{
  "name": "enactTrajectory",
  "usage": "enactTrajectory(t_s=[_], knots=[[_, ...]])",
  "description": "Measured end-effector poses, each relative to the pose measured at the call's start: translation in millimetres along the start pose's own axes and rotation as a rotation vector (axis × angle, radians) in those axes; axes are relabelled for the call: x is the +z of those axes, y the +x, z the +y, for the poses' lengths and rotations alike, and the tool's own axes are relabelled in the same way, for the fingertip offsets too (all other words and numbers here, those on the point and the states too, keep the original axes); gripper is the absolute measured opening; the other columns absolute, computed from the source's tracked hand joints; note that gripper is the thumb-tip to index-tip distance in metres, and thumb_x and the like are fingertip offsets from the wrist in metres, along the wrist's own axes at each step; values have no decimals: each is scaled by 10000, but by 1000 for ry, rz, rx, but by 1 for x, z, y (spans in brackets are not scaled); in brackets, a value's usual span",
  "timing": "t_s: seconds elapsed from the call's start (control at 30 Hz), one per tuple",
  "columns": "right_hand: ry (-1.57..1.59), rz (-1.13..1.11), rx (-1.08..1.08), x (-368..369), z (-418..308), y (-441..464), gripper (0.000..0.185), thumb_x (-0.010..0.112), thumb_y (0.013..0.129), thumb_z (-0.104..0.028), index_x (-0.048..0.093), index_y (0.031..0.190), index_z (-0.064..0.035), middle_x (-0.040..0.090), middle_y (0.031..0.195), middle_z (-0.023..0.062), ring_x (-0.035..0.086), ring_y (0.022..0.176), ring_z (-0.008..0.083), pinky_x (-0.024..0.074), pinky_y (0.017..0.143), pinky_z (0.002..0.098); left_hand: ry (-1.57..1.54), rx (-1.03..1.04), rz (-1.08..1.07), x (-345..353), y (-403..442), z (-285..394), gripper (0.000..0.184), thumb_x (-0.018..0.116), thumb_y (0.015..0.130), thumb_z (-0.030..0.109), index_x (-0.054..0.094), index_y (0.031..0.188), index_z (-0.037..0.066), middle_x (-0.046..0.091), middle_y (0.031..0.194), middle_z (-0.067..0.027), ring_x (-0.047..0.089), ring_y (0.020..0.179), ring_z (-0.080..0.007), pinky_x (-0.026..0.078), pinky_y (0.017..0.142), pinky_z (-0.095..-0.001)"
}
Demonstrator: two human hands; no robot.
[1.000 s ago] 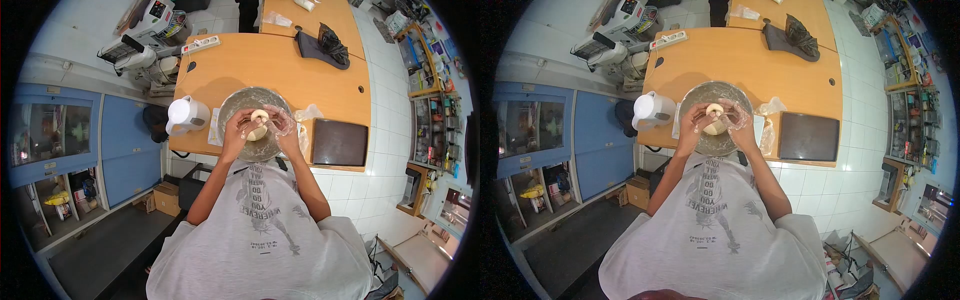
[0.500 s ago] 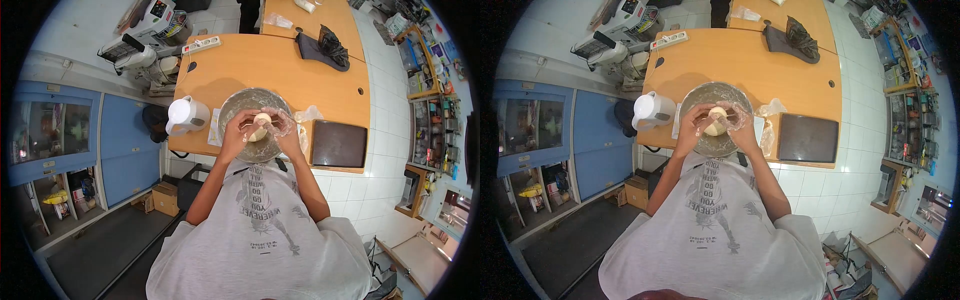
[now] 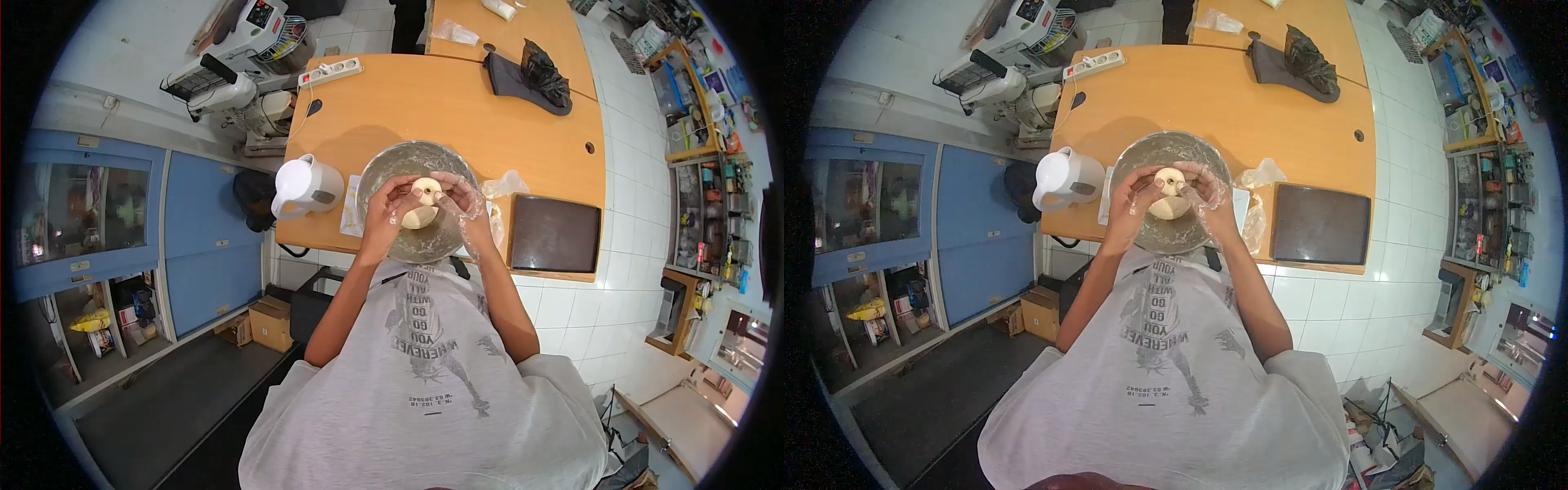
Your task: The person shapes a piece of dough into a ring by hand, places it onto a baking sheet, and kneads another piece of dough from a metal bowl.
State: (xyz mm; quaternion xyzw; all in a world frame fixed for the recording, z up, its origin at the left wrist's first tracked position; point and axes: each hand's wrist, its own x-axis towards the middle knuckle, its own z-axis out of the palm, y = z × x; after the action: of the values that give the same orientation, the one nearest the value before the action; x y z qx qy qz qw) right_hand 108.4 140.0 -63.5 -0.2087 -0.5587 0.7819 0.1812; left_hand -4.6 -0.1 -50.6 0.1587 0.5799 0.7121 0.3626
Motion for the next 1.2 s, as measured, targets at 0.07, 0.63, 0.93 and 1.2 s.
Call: enactTrajectory(t_s=[0.07,0.63,0.93,1.2], knots=[[84,1,32,0,-1,-1,395,672,984,-34,621,1376,-35,698,1236,78,660,1134,164,521,997,321,31,8,-19,0,-1,2,351,695,1003,146,618,1298,-28,698,1166,-114,669,1079,-155,533,939,-292],[110,-45,113,2,-2,-1,405,660,1001,-83,598,1401,-57,695,1140,42,640,1078,129,516,926,296,40,21,-28,-4,-5,6,357,708,991,112,607,1308,-16,687,1159,-109,655,1087,-159,520,960,-295],[39,-6,34,3,-2,-2,393,656,1001,-38,604,1390,-45,700,1188,75,650,1105,154,523,983,323,128,-5,-89,-6,-5,8,404,742,958,104,596,1318,-7,689,1176,-114,652,1120,-173,513,995,-319],[-26,-17,17,6,0,-1,387,680,994,-44,621,1377,-40,706,1219,72,660,1110,150,528,989,323,94,8,-97,-5,-2,11,397,714,962,72,589,1332,-3,696,1161,-115,657,1111,-168,515,991,-317]])
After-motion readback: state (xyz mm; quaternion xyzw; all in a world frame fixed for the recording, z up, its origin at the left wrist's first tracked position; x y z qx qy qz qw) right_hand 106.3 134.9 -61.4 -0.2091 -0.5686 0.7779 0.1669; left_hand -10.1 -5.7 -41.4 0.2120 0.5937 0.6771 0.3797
